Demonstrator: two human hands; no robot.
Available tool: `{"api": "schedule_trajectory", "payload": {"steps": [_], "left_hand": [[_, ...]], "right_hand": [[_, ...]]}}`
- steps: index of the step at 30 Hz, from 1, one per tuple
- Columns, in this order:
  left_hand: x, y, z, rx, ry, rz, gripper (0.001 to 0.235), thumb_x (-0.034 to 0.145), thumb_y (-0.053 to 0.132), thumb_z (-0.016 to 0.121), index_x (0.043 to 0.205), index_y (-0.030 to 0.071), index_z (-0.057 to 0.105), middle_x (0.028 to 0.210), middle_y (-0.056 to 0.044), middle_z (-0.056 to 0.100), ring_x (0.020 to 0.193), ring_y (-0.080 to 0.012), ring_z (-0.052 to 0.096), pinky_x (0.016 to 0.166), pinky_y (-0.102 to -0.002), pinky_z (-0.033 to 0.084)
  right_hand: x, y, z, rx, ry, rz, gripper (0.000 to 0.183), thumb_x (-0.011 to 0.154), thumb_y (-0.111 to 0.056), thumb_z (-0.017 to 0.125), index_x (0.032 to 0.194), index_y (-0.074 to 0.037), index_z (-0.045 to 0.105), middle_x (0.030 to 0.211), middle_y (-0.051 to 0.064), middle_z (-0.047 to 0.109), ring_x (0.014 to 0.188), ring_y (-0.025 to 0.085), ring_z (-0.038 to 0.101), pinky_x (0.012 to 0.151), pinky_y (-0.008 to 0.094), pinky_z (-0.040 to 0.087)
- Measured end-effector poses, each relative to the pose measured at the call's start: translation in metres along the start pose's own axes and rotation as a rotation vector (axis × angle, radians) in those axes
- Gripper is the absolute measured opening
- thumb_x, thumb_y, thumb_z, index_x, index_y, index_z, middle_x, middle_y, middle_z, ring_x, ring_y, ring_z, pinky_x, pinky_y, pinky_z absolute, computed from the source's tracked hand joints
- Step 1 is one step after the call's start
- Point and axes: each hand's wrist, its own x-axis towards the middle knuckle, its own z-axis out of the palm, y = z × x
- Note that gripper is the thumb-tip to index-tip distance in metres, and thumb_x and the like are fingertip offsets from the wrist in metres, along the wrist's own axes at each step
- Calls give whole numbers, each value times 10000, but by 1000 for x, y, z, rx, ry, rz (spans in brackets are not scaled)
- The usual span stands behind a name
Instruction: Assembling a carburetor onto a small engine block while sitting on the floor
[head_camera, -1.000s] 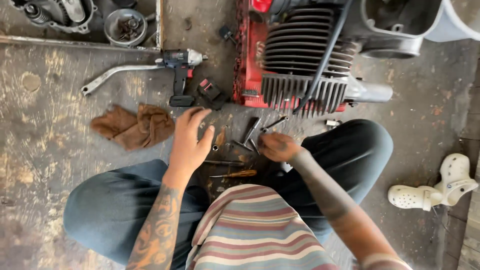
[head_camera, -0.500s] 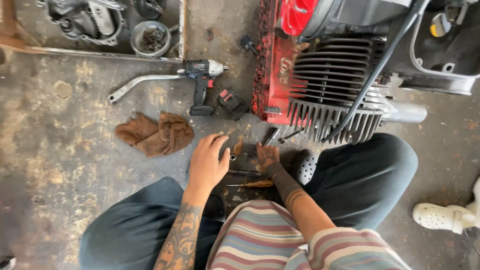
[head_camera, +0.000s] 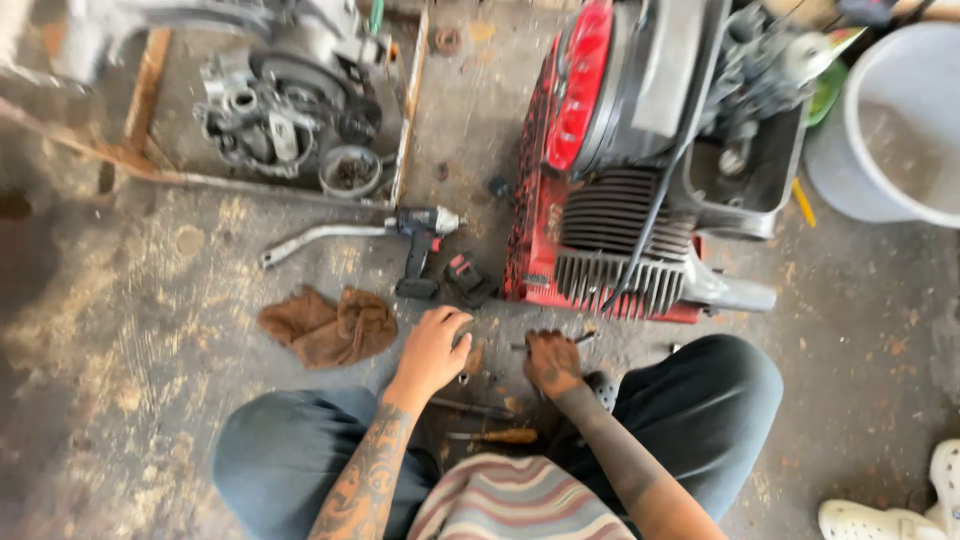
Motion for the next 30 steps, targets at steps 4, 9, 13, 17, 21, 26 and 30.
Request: {"api": "schedule_trajectory", "payload": {"steps": [4, 9, 13, 17, 21, 26, 30], "left_hand": [[29, 74, -86, -431, 138, 85, 288, 920, 186, 621, 1186, 116, 709, 1182, -64, 676, 1128, -282, 644, 921, -376, 539], [70, 159, -175, -664, 414, 395, 280, 920, 74, 627, 1188, 3, 666, 1194, -115, 675, 1070, -275, 639, 974, -348, 496], [116, 221, -228, -608, 480, 695, 315, 937, 66, 586, 1248, 31, 620, 1223, -110, 656, 1117, -295, 616, 1019, -389, 461], [180, 257, -239, -543, 415, 795, 454, 1078, 368, 382, 1406, 108, 558, 1346, -62, 651, 1261, -278, 607, 1133, -455, 388], [210, 278, -247, -634, 417, 919, 452, 1147, 374, 341, 1452, 115, 553, 1204, -163, 658, 1191, -437, 599, 1019, -549, 401], [250, 269, -213, -832, 463, 980, 488, 1118, 327, 279, 1386, 128, 635, 1036, -137, 744, 1076, -396, 690, 937, -569, 496], [253, 262, -208, -758, 486, 969, 388, 949, 298, 458, 1234, 178, 693, 971, -70, 749, 987, -333, 721, 905, -484, 499]], "right_hand": [[-41, -7, -146, 263, -16, -225, 266, 846, -223, 724, 1074, -95, 678, 897, 123, 695, 846, 346, 691, 736, 462, 558], [-104, -19, -368, 427, 122, -333, 208, 833, -184, 755, 1019, -95, 730, 899, 26, 725, 791, 218, 664, 733, 332, 531], [-123, -12, -479, 362, 468, -331, 218, 840, -74, 708, 1055, -64, 680, 954, 51, 675, 830, 188, 651, 775, 324, 530], [-103, -29, -563, 241, 701, -449, 102, 887, 15, 679, 967, 30, 618, 785, 68, 530, 641, 173, 431, 604, 312, 371], [-45, -15, -589, 93, 772, -657, 190, 997, -104, 664, 1084, 65, 658, 893, 200, 634, 827, 462, 638, 740, 500, 529], [2, -15, -592, 4, 663, -692, 113, 1011, -28, 614, 1077, 60, 641, 851, 249, 669, 807, 464, 681, 689, 524, 568], [18, 4, -589, -21, 644, -666, 103, 1028, -39, 611, 1075, 51, 631, 842, 230, 663, 828, 467, 680, 690, 537, 577]]}}
